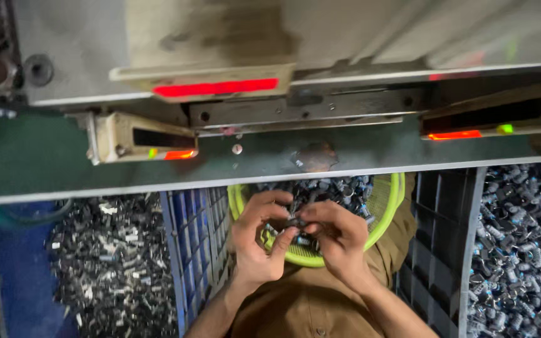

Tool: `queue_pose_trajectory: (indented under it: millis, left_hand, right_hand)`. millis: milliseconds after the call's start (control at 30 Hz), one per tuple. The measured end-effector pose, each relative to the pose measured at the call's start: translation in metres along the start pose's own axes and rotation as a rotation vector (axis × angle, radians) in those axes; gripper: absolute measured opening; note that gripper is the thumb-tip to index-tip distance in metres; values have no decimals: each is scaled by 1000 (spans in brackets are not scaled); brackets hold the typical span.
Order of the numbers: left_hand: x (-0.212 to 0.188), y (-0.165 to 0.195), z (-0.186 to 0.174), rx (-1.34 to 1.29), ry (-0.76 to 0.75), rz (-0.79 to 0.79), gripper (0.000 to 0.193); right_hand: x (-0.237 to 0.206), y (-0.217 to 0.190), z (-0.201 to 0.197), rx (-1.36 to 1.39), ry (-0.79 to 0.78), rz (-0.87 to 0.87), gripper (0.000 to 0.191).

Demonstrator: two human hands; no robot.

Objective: The person repeatedly picks small cylindrical components and metal rings from a green basket, inserts them into a machine slot, and retrieves the assembled keychains. The process is continuous and repetitive throughout the clip.

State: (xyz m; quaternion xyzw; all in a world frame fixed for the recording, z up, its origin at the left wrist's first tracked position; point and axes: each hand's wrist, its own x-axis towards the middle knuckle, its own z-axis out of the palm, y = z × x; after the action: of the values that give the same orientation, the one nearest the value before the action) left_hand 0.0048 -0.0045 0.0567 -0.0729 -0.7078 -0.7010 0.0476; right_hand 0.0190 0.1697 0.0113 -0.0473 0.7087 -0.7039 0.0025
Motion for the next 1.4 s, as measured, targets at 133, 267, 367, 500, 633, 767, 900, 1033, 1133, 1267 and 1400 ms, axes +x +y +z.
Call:
queue_pose_trajectory:
  millis: [133,267,367,500,633,767,900,1033,1133,1267,1400]
  left_hand:
    - [8,-1,-2,220,-118,-93,19]
    - [9,3,0,157,-177,-33,17]
    - [4,17,-4,118,-156,-158,13]
    - [-1,32,-43,-454,-273,-232,12]
    - [-4,24,-77,-926,-481,-242,14]
    - [-10,-1,-49,-29,-544,-468,18]
    - [-13,-26,-8,773,-289,-55,19]
    - [-18,-45,1,813,-238,-36,17]
    - [-16,-60,11,865,-143,-14,15]
    - [3,-80,41,977,-187,10,22]
    - [12,-76,40,895,-227,125,13]
  right_hand:
    - [-7,6,-11,-63,69,-30,24]
    - [-2,15,-11,73,36,-177,31]
    - [0,29,-8,189,120,25,31]
    - [-4,40,-5,1134,130,491,19]
    - [19,10,-9,737,63,355,21]
    - [91,-53,-17,107,62,-352,16]
    - [169,-79,-15,-778,63,-800,28]
    - [184,-60,-9,-708,169,-712,21]
    - [183,-62,-17,-556,-47,-668,22]
    - [178,-91,-26,-757,-60,-716,35]
    - [119,-97,-38,-944,10,-794,34]
